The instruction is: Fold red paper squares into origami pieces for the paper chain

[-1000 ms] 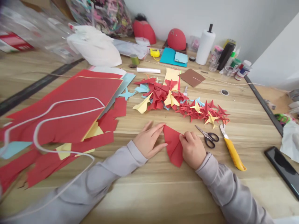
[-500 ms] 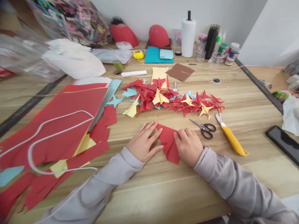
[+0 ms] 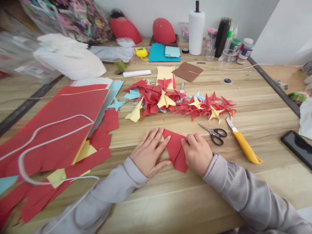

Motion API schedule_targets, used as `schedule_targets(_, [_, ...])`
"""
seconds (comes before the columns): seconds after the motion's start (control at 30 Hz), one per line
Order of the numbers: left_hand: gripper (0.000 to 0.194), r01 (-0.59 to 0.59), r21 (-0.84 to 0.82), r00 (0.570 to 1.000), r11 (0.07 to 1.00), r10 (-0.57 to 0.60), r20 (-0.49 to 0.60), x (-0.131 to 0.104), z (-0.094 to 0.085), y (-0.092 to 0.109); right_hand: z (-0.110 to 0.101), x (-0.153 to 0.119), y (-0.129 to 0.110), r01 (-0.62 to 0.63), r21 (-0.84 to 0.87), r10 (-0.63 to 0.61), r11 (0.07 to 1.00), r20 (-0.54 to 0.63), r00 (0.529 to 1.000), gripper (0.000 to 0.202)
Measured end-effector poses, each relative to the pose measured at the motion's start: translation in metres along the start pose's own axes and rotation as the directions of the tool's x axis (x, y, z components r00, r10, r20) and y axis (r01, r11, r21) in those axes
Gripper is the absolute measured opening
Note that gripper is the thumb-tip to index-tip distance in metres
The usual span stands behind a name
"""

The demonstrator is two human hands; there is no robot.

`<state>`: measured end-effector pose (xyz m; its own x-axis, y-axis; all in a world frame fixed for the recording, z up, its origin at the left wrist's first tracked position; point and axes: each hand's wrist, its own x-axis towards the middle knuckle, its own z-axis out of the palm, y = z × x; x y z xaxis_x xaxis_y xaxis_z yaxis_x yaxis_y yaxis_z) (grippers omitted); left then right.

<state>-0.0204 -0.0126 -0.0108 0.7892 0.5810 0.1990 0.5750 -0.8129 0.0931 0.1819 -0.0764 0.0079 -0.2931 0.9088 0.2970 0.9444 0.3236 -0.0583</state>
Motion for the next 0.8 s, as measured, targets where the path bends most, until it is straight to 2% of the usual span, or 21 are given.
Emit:
schedule_targets(0.17, [0.095,0.068,0.021,0.997,0.997,-0.068,0.027,-0.006,-0.006,0.027,-0.002,0.001,-0.001,-0.013,0.005,0.013,1.0,0.023,1.0,0.022])
schedule_targets(0.23, [0.099,0.057,0.012,0.998,0.998,-0.057,0.025,-0.011,-0.008,0.042,-0.002,0.001,-0.002,-0.019,0.008,0.019,1.0,0.027,0.999,0.022])
schedule_targets(0.37, [0.104,0.059,-0.01,0.998,0.998,-0.059,0.015,-0.025,-0.008,0.071,-0.001,0.001,-0.002,-0.016,0.017,0.015,1.0,0.026,1.0,0.024])
schedule_targets(0.47, [0.1,0.059,-0.028,0.998,0.998,-0.06,-0.004,-0.034,-0.004,0.087,0.0,0.001,-0.001,-0.011,0.018,0.011,1.0,0.021,1.0,0.025])
schedule_targets(0.6, [0.093,0.026,-0.038,1.0,0.999,-0.027,-0.013,-0.037,-0.001,0.09,0.001,0.001,-0.001,-0.012,0.004,0.012,1.0,0.026,1.0,0.025])
schedule_targets(0.8, [0.068,-0.032,-0.07,0.99,0.997,0.022,-0.142,-0.025,-0.012,0.075,0.0,0.0,-0.001,-0.016,-0.021,0.016,1.0,0.038,0.999,0.024])
